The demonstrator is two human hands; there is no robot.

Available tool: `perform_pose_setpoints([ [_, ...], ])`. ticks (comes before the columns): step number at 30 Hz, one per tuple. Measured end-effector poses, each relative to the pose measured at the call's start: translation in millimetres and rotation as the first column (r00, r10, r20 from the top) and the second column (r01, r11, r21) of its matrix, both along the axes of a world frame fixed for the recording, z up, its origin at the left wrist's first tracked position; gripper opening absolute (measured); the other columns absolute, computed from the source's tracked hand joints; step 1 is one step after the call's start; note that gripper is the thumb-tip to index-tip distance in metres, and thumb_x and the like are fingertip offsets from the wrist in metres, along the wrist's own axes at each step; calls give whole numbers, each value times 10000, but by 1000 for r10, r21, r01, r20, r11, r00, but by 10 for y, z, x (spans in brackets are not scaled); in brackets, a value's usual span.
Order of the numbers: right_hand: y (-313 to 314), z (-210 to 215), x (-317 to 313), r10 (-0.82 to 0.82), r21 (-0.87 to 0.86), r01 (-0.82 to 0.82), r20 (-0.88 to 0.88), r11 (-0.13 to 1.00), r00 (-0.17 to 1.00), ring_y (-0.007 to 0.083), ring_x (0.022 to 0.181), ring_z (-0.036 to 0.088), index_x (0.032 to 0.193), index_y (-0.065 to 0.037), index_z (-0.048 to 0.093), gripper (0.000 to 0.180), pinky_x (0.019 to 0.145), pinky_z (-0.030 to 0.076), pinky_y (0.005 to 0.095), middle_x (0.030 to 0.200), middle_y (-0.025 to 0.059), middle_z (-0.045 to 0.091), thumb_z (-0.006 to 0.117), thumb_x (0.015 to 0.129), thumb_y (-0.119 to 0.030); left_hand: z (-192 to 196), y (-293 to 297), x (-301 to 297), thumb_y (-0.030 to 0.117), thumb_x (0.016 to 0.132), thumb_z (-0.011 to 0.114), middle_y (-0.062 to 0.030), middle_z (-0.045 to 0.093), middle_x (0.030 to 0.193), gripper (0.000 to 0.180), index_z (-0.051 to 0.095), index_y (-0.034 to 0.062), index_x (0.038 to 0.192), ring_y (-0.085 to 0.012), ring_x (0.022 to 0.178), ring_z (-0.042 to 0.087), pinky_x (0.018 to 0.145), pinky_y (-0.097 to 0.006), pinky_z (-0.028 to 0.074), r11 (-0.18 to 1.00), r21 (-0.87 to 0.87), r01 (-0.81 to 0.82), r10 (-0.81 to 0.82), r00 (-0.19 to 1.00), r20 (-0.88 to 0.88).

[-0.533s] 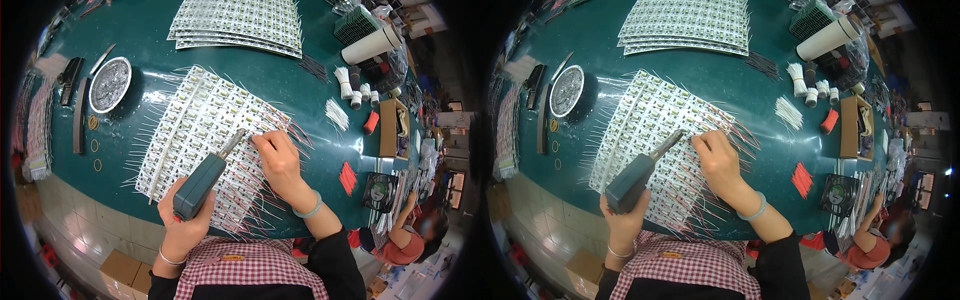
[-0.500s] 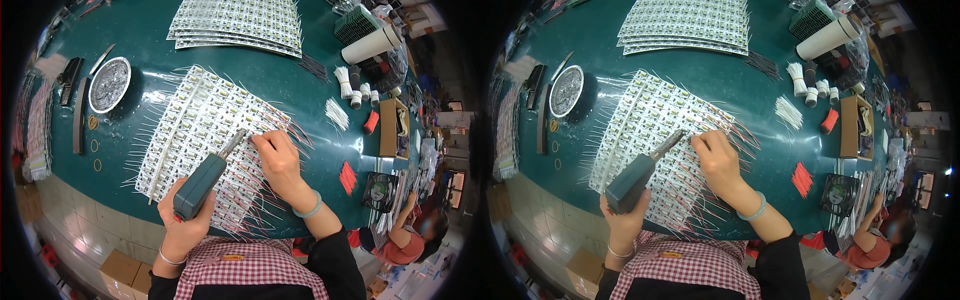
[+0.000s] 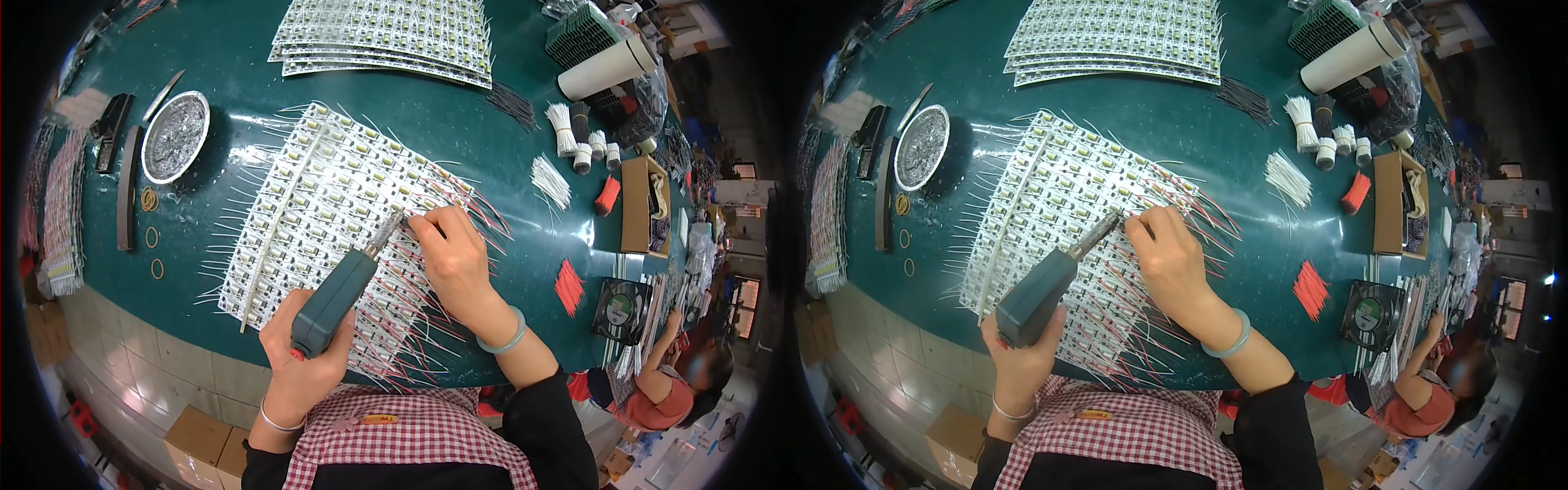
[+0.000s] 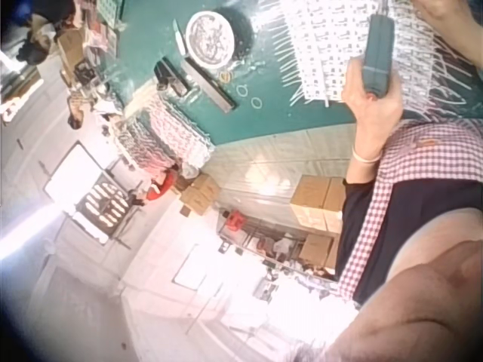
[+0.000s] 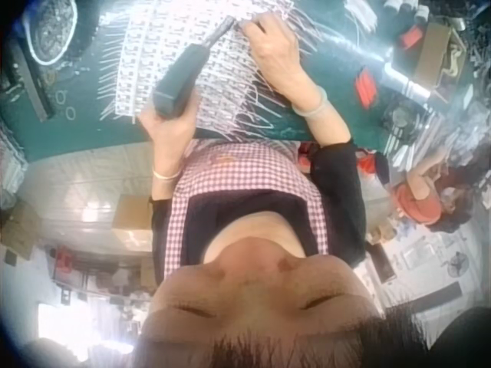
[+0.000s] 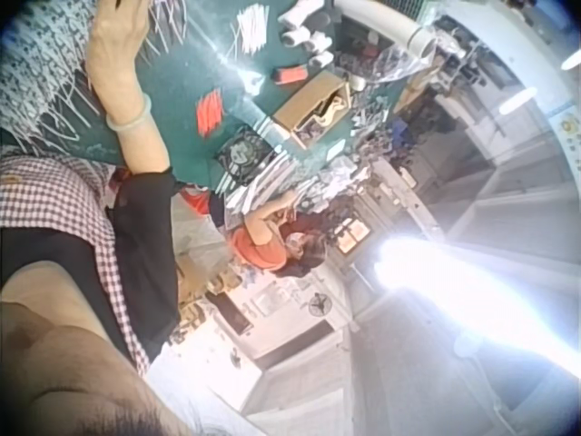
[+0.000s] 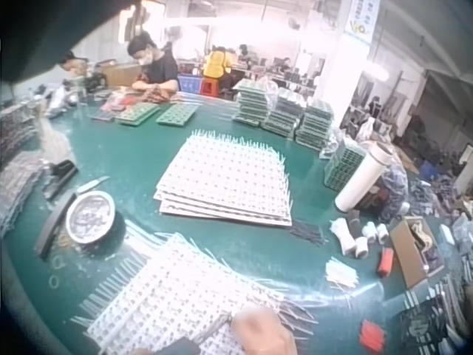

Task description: The person uses a soldering iron to attach red and white wires to a grid of LED modules on a green workbench. They repeatedly pick up wires, position them on the board, and apply the soldering iron to secure the connections.

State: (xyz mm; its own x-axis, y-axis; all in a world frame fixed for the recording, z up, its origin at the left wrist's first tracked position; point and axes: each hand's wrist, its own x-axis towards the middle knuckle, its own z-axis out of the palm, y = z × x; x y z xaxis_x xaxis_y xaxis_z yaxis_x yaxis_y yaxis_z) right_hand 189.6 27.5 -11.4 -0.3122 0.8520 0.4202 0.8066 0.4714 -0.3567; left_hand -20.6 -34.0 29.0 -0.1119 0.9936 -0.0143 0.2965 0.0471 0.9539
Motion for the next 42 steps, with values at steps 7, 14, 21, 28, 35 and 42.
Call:
perform_pose_setpoints([
  [7, -1, 50, -34, -14, -23, 14, 19, 1000, 1000, 267, 815, 572, 959, 29, 632, 269, 607, 501, 347, 893, 111, 549, 621, 692, 63, 35, 7, -25, 1, 769, 750, -63, 604, 718, 128, 635, -10, 824, -103, 596, 540, 546, -257, 433, 999, -25, 40, -41, 999, -20],
  [14, 11, 34, -30, -11, -27, 12, 11, 1000, 1000, 272, 808, 576, 958, 34, 634, 283, 605, 500, 355, 878, 114, 547, 621, 679, 80, 57, 15, -33, -19, 768, 740, -59, 639, 760, 148, 672, -24, 899, -91, 621, 558, 559, -246, 443, 999, 38, 30, -28, 998, -50],
  [21, 21, 51, -40, -13, -49, 14, 24, 999, 1000, 269, 795, 578, 939, 23, 637, 260, 598, 500, 358, 856, 106, 544, 615, 685, 75, 32, 5, -46, -26, 765, 739, -65, 642, 775, 157, 674, -28, 908, -97, 633, 571, 575, -250, 454, 1000, 4, 7, -7, 1000, 22],
  [28, 41, 80, -34, -9, -91, 11, 23, 996, 1000, 273, 783, 578, 926, 2, 635, 239, 610, 494, 374, 835, 107, 537, 607, 697, 64, 19, 11, -51, -27, 758, 744, -71, 648, 796, 161, 671, -28, 901, -98, 649, 579, 587, -253, 463, 1000, 13, -11, 11, 999, 45],
  [35, 74, 109, -23, -1, -122, 2, 10, 993, 1000, 290, 780, 568, 903, 8, 630, 214, 649, 483, 392, 828, 117, 527, 601, 699, 66, -67, 8, -39, -20, 748, 749, -82, 638, 778, 141, 664, -29, 860, -121, 621, 578, 567, -256, 457, 999, 47, -10, 7, 997, 76],
  [42, 79, 122, -28, 10, -135, -6, 28, 991, 1000, 291, 786, 560, 899, 27, 625, 211, 646, 481, 389, 832, 121, 517, 598, 693, 64, -88, 3, -78, -17, 745, 749, -76, 617, 750, 117, 652, -21, 812, -121, 592, 552, 542, -259, 438, 1000, -9, 29, -29, 999, 46],
])
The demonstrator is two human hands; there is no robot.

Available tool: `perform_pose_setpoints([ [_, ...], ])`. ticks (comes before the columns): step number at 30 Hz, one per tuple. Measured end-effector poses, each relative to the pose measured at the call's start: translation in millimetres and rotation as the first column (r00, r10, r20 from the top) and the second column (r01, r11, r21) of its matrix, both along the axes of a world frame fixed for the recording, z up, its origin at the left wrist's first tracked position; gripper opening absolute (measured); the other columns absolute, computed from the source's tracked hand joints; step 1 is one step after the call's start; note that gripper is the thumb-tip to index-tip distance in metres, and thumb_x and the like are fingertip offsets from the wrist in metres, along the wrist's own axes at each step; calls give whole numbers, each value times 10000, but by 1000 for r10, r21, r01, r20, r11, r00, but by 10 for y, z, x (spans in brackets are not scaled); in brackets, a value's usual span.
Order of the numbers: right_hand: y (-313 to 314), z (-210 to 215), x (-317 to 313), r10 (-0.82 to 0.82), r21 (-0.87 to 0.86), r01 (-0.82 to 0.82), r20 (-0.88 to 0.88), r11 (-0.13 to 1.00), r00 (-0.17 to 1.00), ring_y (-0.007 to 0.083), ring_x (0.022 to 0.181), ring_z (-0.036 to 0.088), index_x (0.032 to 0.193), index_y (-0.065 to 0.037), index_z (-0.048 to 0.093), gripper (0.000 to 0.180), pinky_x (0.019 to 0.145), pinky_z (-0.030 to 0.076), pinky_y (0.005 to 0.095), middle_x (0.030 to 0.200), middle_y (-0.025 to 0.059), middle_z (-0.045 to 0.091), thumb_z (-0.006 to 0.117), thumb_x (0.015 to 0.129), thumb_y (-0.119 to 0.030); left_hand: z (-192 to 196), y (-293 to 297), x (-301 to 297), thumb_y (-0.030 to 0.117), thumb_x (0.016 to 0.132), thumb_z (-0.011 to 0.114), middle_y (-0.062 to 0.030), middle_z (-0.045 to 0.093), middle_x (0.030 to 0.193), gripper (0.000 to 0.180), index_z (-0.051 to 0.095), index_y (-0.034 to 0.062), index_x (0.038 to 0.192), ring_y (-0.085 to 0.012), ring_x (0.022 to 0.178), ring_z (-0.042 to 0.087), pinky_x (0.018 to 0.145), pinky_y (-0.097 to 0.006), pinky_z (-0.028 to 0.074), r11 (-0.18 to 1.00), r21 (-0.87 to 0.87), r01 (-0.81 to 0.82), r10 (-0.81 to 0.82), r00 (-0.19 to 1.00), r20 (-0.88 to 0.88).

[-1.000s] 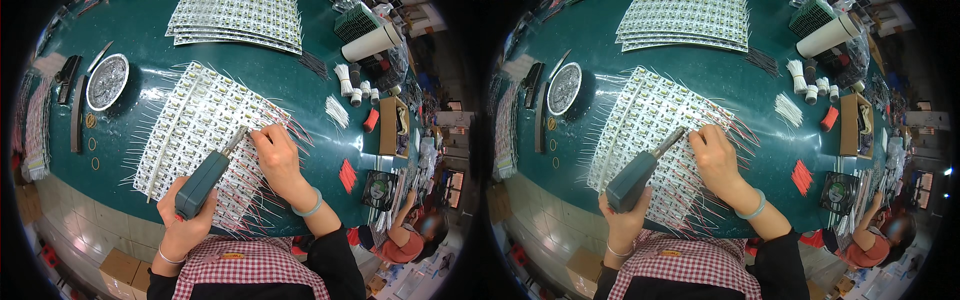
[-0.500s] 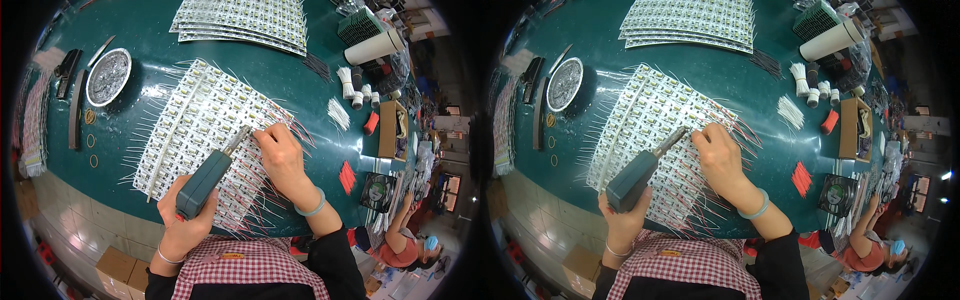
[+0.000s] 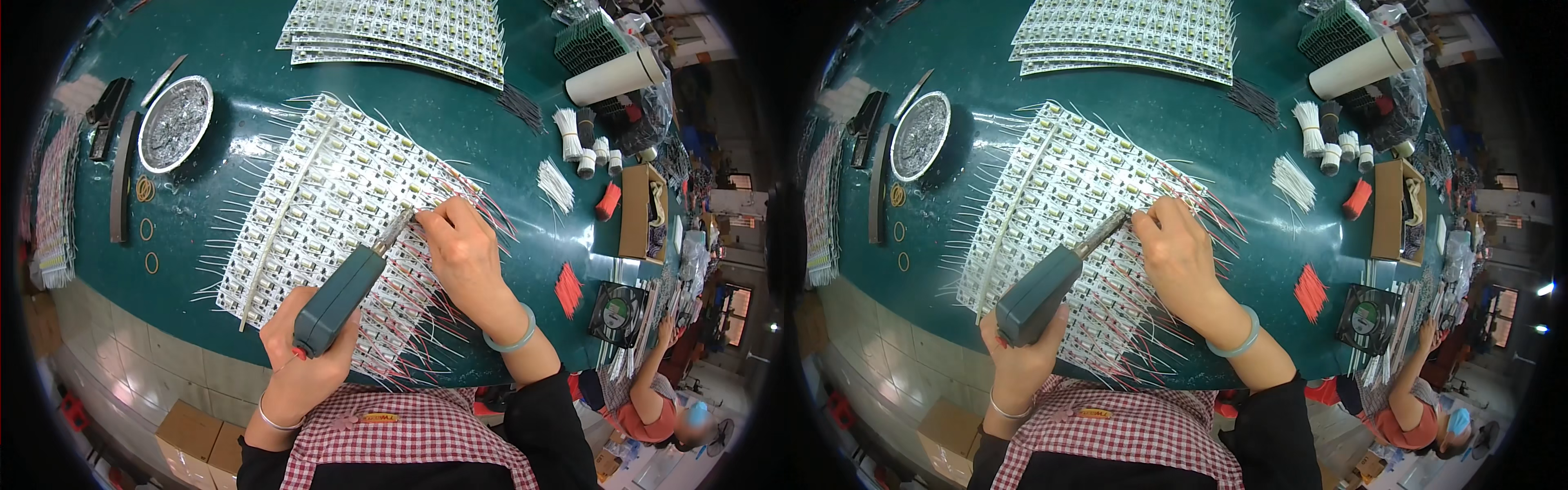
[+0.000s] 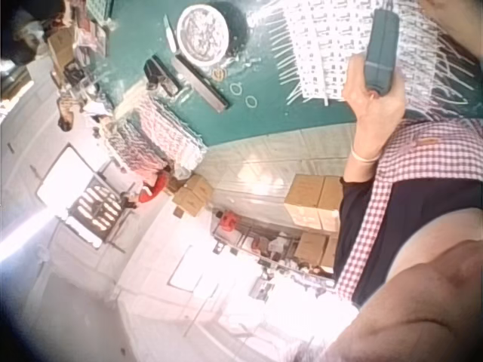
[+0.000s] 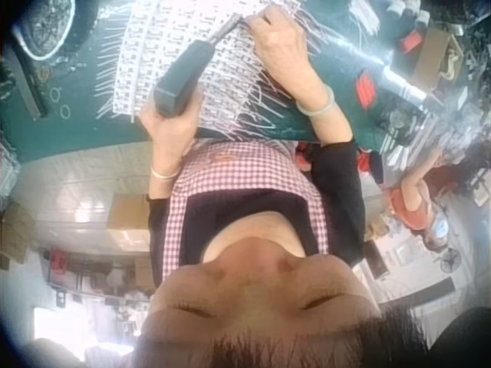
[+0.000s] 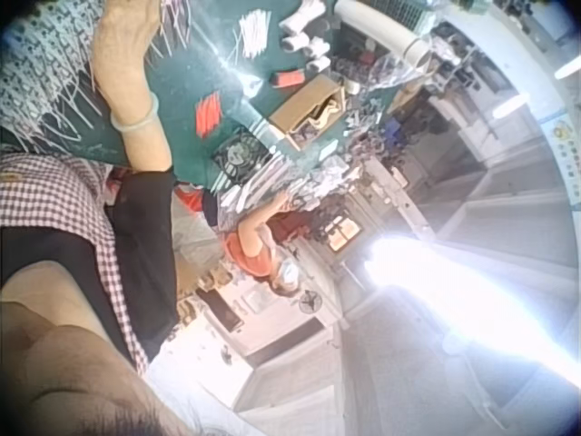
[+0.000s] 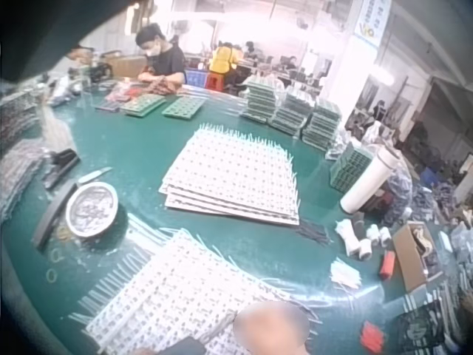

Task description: The person uses a soldering iron to attach red and white wires to a grid of LED modules on a green workbench. They repeatedly pick up wires, position them on the board, and apply the soldering iron to secure the connections.

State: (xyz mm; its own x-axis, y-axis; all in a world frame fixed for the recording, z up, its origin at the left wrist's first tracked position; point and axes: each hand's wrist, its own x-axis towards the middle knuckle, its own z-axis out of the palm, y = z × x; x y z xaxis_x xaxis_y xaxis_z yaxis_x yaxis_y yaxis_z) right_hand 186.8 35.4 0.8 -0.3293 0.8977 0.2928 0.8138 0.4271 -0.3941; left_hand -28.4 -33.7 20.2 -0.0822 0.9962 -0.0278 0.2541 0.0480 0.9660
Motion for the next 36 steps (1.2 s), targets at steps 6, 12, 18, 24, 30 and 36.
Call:
perform_pose_setpoints([
  [6, 9, 20, -5, 6, -11, -5, 20, 1000, 1000, 293, 791, 558, 896, 28, 625, 213, 654, 480, 388, 836, 126, 514, 598, 687, 61, 49, 33, 19, -20, 745, 748, -66, 614, 738, 114, 668, -22, 826, -117, 580, 547, 534, -256, 430, 993, 118, 15, -1, 993, -119],
  [12, 18, 42, -6, 6, -22, -5, 43, 1000, 999, 293, 799, 554, 890, 19, 626, 205, 666, 479, 391, 838, 125, 515, 597, 691, 55, 180, 53, -20, -35, 739, 751, -73, 645, 786, 144, 680, -31, 864, -118, 628, 589, 561, -259, 458, 998, 62, -13, 18, 997, -75],
  [18, -1, 24, 14, -20, -40, 19, -17, 999, 1000, 286, 797, 580, 911, 8, 638, 212, 664, 493, 389, 845, 113, 536, 608, 709, 66, 134, 41, -49, -45, 735, 749, -103, 669, 849, 176, 681, -45, 898, -127, 668, 614, 595, -254, 479, 993, 117, 8, 1, 997, -75],
  [24, -85, 84, 44, -71, -38, 68, -95, 997, 993, 278, 730, 607, 922, 5, 669, 149, 635, 493, 375, 819, 111, 574, 666, 786, 66, 149, 34, -76, -45, 736, 747, -105, 671, 849, 193, 683, -54, 918, -127, 678, 614, 603, -256, 479, 1000, 13, -7, 7, 1000, -17],
  [30, -118, 115, 79, -54, -36, 52, -62, 998, 997, 272, 769, 597, 940, 6, 662, 222, 635, 500, 386, 835, 103, 554, 628, 734, 82, 114, 30, -51, -47, 747, 737, -104, 670, 845, 179, 684, -52, 919, -127, 679, 612, 604, -257, 475, 998, 58, -10, 10, 1000, 7],
  [36, -82, 107, 39, -38, -49, 38, 0, 998, 999, 252, 777, 589, 970, -20, 679, 278, 636, 494, 371, 848, 89, 550, 626, 715, 78, 78, 11, -17, -41, 750, 739, -97, 666, 839, 183, 682, -49, 924, -125, 679, 608, 606, -258, 471, 999, 33, -3, 3, 1000, 7],
])
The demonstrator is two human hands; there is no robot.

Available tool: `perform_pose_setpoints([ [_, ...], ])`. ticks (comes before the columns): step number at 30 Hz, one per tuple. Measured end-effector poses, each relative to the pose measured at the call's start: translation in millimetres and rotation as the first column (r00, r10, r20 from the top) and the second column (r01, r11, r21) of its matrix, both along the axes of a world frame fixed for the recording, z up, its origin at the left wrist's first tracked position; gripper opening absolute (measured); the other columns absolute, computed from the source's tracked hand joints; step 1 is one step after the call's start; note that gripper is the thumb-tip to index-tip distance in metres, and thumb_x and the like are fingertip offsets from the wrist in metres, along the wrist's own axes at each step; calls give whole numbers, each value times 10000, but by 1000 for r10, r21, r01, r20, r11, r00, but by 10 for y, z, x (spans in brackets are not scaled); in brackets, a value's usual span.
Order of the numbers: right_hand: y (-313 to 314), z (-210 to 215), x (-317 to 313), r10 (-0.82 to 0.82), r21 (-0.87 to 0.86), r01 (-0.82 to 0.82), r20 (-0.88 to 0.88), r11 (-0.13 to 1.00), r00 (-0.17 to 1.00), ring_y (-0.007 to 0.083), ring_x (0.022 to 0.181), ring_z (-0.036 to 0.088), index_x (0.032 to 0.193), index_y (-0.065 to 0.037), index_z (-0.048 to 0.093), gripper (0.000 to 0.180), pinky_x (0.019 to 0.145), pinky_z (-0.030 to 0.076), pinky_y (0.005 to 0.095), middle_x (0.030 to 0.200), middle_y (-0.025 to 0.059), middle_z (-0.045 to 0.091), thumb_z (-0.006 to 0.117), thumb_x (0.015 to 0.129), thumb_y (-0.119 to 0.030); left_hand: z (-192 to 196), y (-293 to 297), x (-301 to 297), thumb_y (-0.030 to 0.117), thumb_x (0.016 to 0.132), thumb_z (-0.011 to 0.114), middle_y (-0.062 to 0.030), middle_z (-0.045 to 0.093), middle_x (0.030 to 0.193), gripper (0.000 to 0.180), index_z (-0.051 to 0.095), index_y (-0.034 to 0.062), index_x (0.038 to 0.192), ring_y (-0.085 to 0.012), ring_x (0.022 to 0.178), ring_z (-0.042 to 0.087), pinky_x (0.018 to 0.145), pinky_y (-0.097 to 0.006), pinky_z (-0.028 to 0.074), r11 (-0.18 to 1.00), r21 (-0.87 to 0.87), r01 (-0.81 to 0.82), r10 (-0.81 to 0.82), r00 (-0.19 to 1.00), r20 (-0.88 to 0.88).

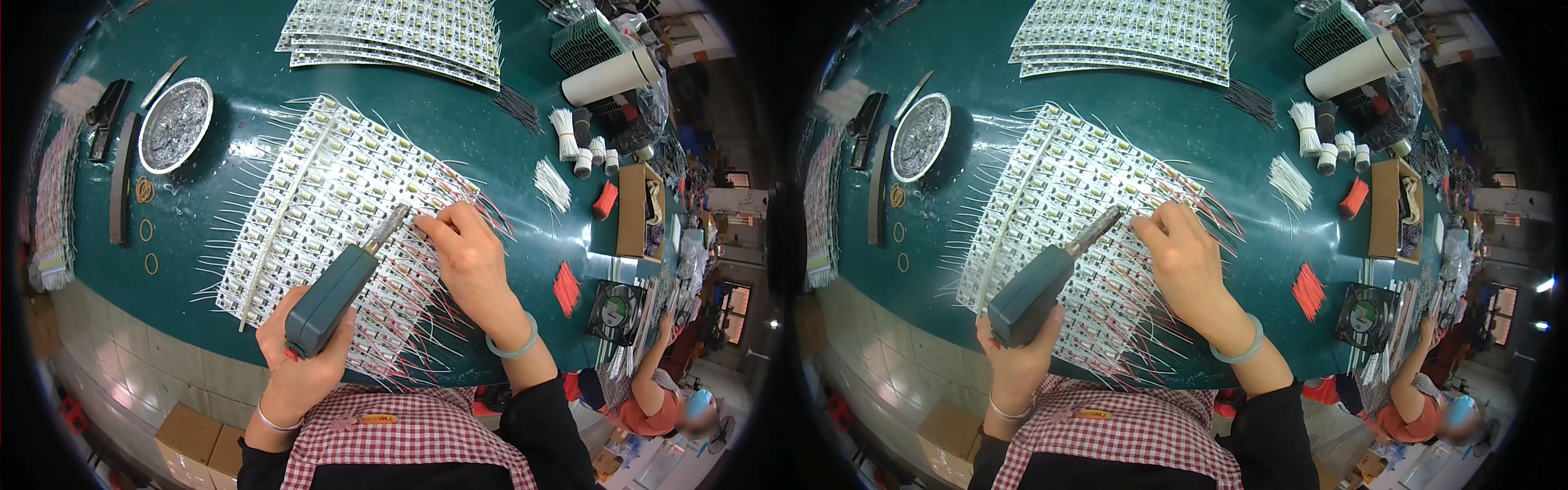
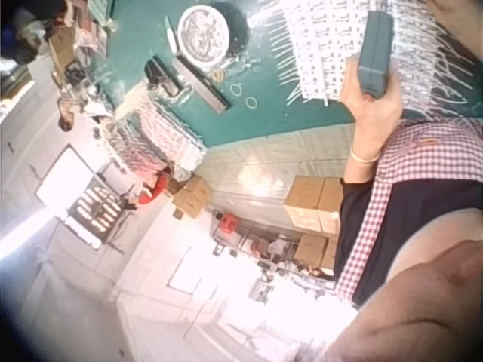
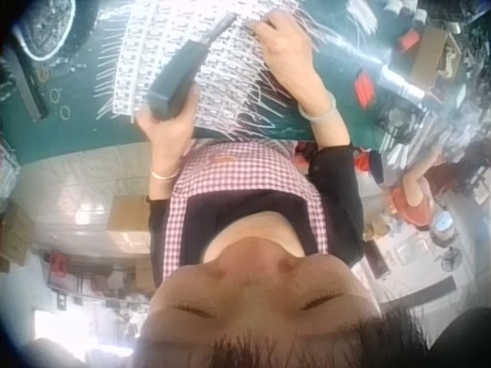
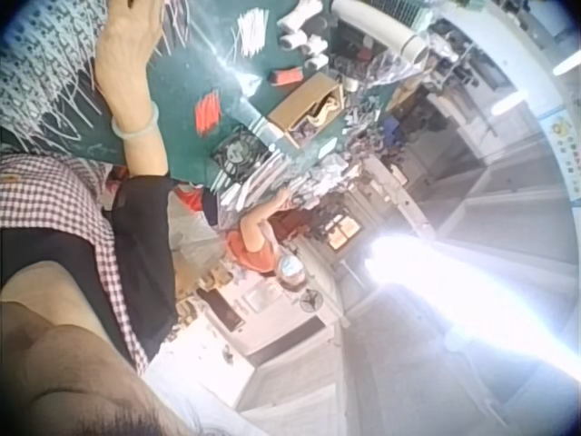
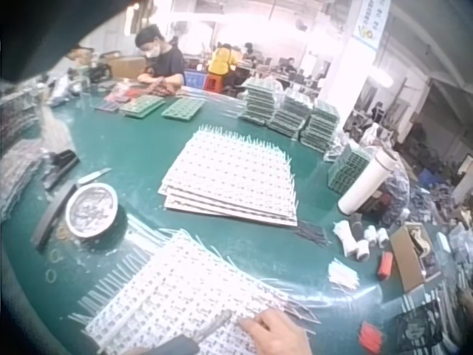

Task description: The person uses a soldering iron to attach red and white wires to a grid of LED modules on a green workbench. They repeatedly pick up wires, position them on the board, and apply the soldering iron to secure the connections.

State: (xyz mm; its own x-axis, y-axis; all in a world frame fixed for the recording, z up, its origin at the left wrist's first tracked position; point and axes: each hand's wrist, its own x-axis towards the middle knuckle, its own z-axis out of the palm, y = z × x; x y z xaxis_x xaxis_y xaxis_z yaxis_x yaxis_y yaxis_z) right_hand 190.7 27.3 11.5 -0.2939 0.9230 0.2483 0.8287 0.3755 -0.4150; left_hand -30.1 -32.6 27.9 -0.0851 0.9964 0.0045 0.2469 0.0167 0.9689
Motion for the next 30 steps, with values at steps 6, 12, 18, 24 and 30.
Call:
perform_pose_setpoints([
  [6, 12, 17, -7, 7, -6, -7, 60, 1000, 998, 242, 787, 585, 1001, -34, 686, 304, 640, 495, 360, 859, 87, 539, 630, 721, 69, 9, -3, 48, -21, 767, 738, -81, 654, 807, 164, 678, -35, 920, -110, 656, 593, 588, -253, 462, 999, -44, -22, 23, 999, 24],
  [12, 38, 63, -20, 48, -21, -46, 136, 999, 990, 239, 829, 556, 977, -19, 660, 256, 623, 489, 344, 865, 75, 507, 610, 728, 9, 4, -10, 48, -1, 775, 741, -65, 631, 759, 127, 655, -16, 867, -95, 629, 575, 564, -251, 449, 997, -75, -3, 2, 1000, -15],
  [18, 89, 144, -44, 78, -55, -68, 199, 996, 977, 244, 874, 554, 908, 5, 633, 183, 632, 500, 344, 879, 93, 496, 606, 727, 13, 43, 12, 46, 5, 776, 738, -62, 622, 745, 122, 632, -10, 836, -97, 607, 562, 551, -257, 442, 996, -80, 28, -31, 999, -42],
  [24, 120, 190, -71, 99, -57, -87, 256, 995, 962, 248, 893, 554, 869, 13, 624, 159, 653, 507, 342, 881, 105, 499, 611, 711, 25, 20, -14, 26, 21, 771, 757, -60, 627, 752, 168, 654, -20, 897, -118, 622, 576, 566, -262, 454, 998, -64, -24, 26, 999, 28],
  [30, 130, 204, -68, 109, -65, -95, 260, 993, 959, 252, 891, 555, 856, 12, 621, 151, 660, 502, 340, 882, 111, 500, 611, 706, 29, 96, -112, -144, 22, 737, 817, -98, 675, 901, 308, 673, -43, 1001, -152, 760, 640, 670, -272, 517, 973, 52, -225, 229, 970, -80],
])
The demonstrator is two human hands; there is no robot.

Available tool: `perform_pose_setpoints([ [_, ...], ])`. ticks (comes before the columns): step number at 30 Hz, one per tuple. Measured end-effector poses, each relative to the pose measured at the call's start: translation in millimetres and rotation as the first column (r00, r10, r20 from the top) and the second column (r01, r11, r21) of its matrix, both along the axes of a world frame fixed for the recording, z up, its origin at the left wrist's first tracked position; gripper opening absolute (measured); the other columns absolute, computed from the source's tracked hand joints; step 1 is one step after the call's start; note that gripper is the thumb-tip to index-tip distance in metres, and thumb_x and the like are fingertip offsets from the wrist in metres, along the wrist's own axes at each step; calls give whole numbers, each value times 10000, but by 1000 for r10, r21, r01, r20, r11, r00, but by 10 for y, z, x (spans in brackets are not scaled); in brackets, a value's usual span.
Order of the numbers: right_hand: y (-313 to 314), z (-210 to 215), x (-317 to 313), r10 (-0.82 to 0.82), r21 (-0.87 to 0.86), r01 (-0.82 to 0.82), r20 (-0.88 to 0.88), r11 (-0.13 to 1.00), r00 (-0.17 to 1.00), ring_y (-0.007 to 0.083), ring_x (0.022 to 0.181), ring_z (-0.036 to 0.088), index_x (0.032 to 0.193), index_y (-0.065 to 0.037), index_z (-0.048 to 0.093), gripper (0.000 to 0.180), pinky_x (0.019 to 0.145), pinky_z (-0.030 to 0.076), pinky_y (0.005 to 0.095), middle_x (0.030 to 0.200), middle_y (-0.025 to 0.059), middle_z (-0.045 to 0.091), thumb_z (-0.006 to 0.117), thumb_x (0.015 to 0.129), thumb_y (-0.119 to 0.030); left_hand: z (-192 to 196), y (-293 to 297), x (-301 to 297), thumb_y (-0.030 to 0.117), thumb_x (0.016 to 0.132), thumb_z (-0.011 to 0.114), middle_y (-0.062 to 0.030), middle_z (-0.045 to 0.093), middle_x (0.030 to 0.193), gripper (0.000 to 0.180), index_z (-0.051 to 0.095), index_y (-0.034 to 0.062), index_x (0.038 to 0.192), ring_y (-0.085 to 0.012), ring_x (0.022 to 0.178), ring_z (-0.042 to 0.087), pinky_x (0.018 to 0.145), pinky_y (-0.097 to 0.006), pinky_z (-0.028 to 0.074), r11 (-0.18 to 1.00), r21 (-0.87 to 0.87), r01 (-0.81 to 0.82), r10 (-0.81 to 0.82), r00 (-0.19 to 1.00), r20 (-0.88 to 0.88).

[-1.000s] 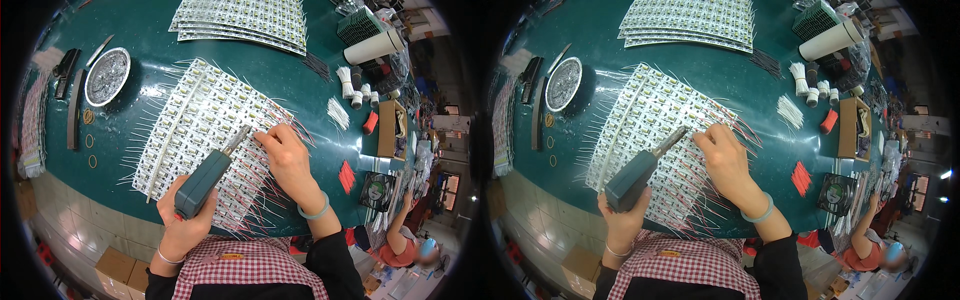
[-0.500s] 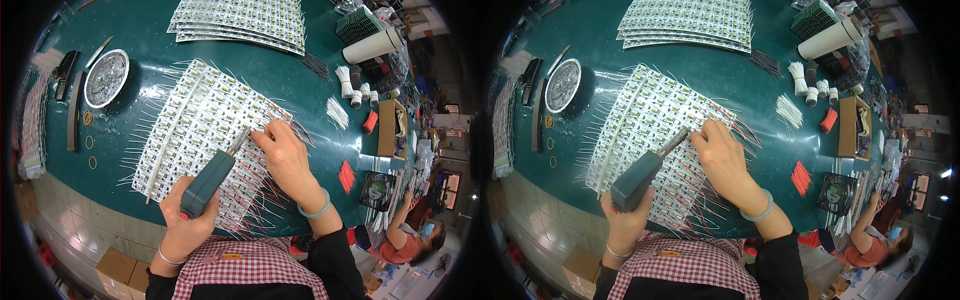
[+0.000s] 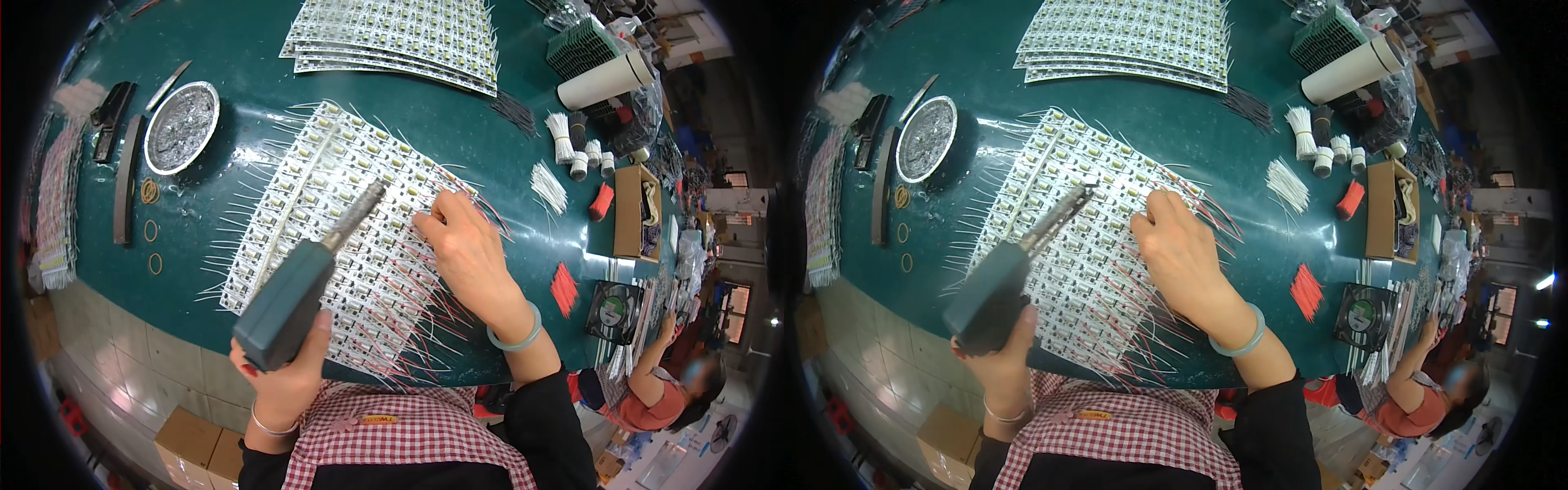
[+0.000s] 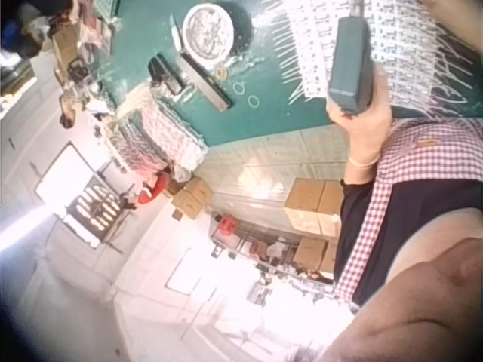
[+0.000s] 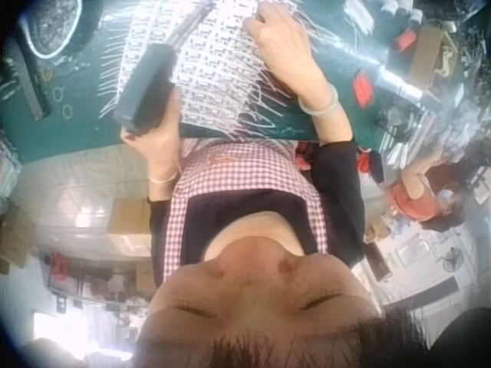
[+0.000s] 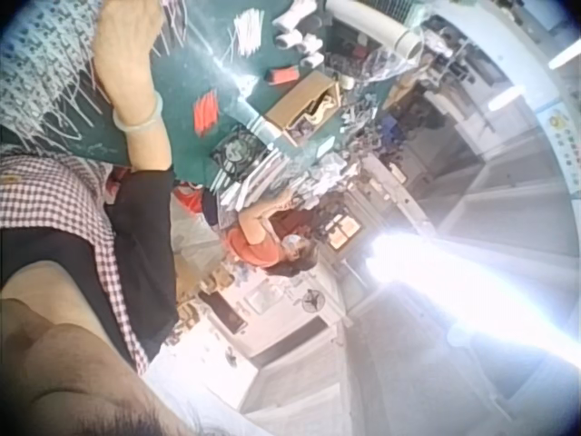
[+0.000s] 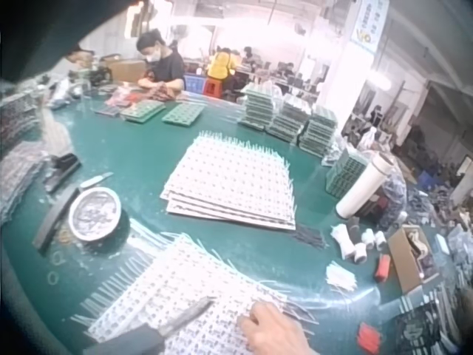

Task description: The person uses a soldering iron to attach red and white wires to a grid of LED modules on a green workbench. They repeatedly pick up wires, position them on the board, and apply the soldering iron to secure the connections.

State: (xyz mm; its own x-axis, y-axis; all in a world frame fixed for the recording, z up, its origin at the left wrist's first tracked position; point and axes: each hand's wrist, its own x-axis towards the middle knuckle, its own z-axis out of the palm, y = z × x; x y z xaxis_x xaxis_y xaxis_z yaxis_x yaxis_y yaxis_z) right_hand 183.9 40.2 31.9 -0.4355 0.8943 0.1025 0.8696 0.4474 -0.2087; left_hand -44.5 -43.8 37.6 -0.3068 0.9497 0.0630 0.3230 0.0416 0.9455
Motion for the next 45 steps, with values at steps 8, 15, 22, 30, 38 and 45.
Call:
perform_pose_setpoints([
  [8, -46, -50, 53, -44, 0, 44, -79, 999, 996, 255, 876, 569, 905, -13, 642, 191, 665, 498, 350, 887, 97, 514, 623, 717, 18, 229, 241, -446, -68, 866, 608, -166, 669, 1136, 402, 551, -118, 1261, -68, 566, 485, 501, -199, 372, 881, 402, -250, 248, 967, 58],
  [15, -425, -33, 371, -215, -31, 216, -300, 976, 929, 277, 789, 615, 964, -25, 706, 225, 666, 505, 362, 861, 103, 585, 657, 758, 51, 10, 280, -812, -66, 802, 679, -162, 667, 1057, 382, 588, -83, 1173, -88, 564, 527, 443, -212, 378, 936, 68, -346, 320, 915, 246],
  [22, -485, 258, 265, -245, 156, 342, -439, 927, 864, 274, 759, 598, 958, -10, 711, 255, 646, 485, 351, 845, 95, 610, 671, 738, 111, 61, 105, -379, -91, 793, 670, -131, 661, 1003, 376, 597, -68, 1161, -97, 584, 549, 458, -215, 403, 963, -58, -264, 267, 895, 357],
  [30, -259, -279, -90, -51, 166, 141, -454, 976, 890, 258, 780, 586, 937, -8, 695, 226, 634, 495, 359, 847, 85, 605, 690, 726, 73, -36, -183, -156, -57, 754, 741, -121, 681, 970, 430, 616, -54, 1165, -97, 625, 574, 496, -218, 442, 989, -132, 64, -22, 953, 301],
  [38, -290, -423, -92, -45, 218, 136, -377, 967, 925, 251, 759, 579, 959, 8, 680, 271, 627, 496, 346, 834, 87, 596, 652, 695, 65, 18, -164, 5, -4, 753, 785, -74, 684, 869, 216, 684, -46, 939, -97, 730, 620, 642, -251, 491, 980, -135, 144, -116, 973, 201],
  [45, -319, -372, -104, -43, 206, 110, -307, 972, 951, 251, 775, 575, 955, 40, 662, 280, 628, 500, 337, 846, 92, 582, 630, 677, 52, -31, -109, 95, -39, 758, 737, -87, 657, 825, 170, 675, -45, 916, -116, 676, 603, 612, -256, 475, 976, -89, 199, -183, 969, 165],
])
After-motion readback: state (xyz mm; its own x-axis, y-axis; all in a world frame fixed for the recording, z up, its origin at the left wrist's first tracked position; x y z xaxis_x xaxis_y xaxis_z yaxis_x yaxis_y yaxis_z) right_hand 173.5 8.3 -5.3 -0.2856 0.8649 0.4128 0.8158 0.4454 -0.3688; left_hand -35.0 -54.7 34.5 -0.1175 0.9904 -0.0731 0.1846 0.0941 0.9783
